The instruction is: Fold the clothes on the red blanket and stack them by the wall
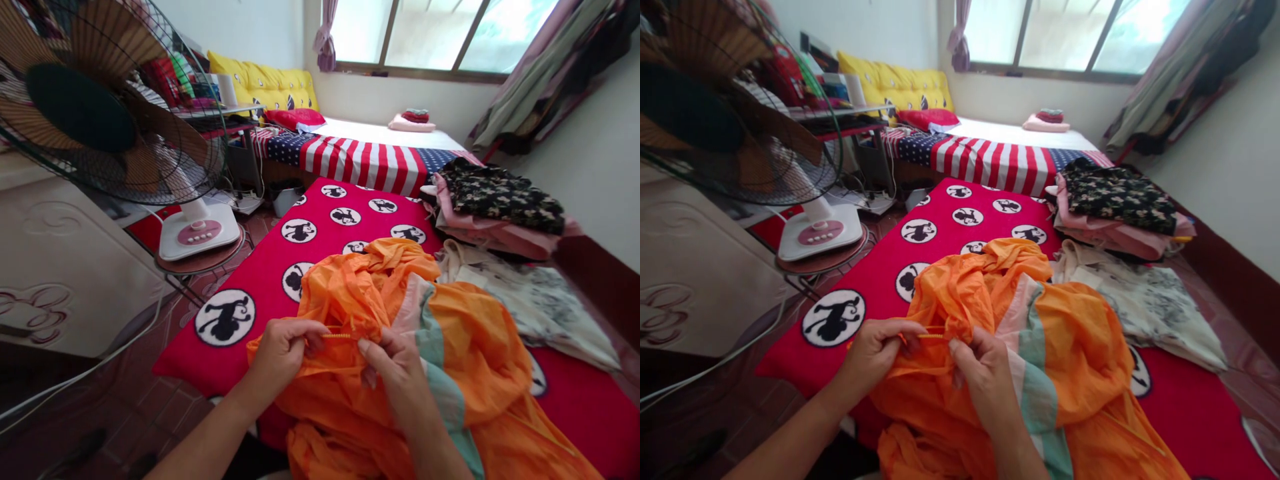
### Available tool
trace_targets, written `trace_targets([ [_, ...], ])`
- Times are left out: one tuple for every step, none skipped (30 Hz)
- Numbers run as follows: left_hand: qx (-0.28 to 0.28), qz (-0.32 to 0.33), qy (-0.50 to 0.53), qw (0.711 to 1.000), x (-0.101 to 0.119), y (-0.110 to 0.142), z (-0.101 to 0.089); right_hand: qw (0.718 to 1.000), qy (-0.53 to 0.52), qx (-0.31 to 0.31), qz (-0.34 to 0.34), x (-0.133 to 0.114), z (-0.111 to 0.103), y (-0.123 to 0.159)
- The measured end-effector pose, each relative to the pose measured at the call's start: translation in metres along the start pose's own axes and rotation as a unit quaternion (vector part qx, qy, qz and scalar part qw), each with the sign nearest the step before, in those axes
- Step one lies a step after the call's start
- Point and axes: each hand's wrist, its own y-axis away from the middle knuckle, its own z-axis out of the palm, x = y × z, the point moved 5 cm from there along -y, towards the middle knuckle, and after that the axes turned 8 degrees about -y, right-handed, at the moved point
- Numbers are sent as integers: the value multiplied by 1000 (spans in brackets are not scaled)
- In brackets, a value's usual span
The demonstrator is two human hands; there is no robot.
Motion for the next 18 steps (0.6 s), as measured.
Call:
trace_targets([
  [37, -4, -12, 999, 3, 1, -5, 1000, -23, -4, 11, -1, 1, -1],
  [73, 3, -32, 997, 8, 3, -10, 999, -43, -1, 20, -1, 2, -1],
  [99, 21, -54, 993, 16, 6, -13, 998, -58, 5, 25, -1, 3, -2],
  [109, 51, -77, 990, 25, 9, -13, 997, -66, 10, 28, -1, 4, -2],
  [103, 87, -98, 986, 35, 12, -11, 997, -69, 12, 27, -1, 6, -3],
  [84, 123, -117, 982, 43, 14, -7, 997, -67, 12, 23, -1, 8, -3],
  [63, 153, -133, 977, 50, 17, -2, 998, -64, 9, 20, -1, 10, -3],
  [48, 174, -147, 972, 54, 18, 3, 998, -59, 6, 16, -2, 11, -2],
  [42, 185, -156, 969, 55, 19, 7, 999, -51, 3, 9, -3, 12, -2],
  [44, 184, -156, 969, 55, 19, 10, 999, -41, 5, -1, -4, 12, -2],
  [51, 178, -146, 972, 53, 18, 12, 999, -29, 7, -11, -6, 12, -1],
  [56, 167, -127, 976, 50, 16, 13, 1000, -14, 7, -21, -8, 11, -1],
  [58, 154, -104, 981, 47, 15, 14, 1000, 0, 3, -30, -9, 12, -1],
  [55, 138, -80, 986, 44, 13, 15, 999, 12, -7, -35, -10, 12, -1],
  [51, 119, -53, 990, 41, 12, 15, 999, 18, -21, -37, -10, 14, -1],
  [47, 96, -24, 994, 38, 11, 14, 998, 20, -37, -37, -9, 15, -1],
  [43, 69, 5, 997, 35, 10, 14, 998, 20, -51, -35, -8, 17, -1],
  [40, 40, 34, 998, 32, 10, 14, 998, 20, -57, -35, -6, 18, -1],
])
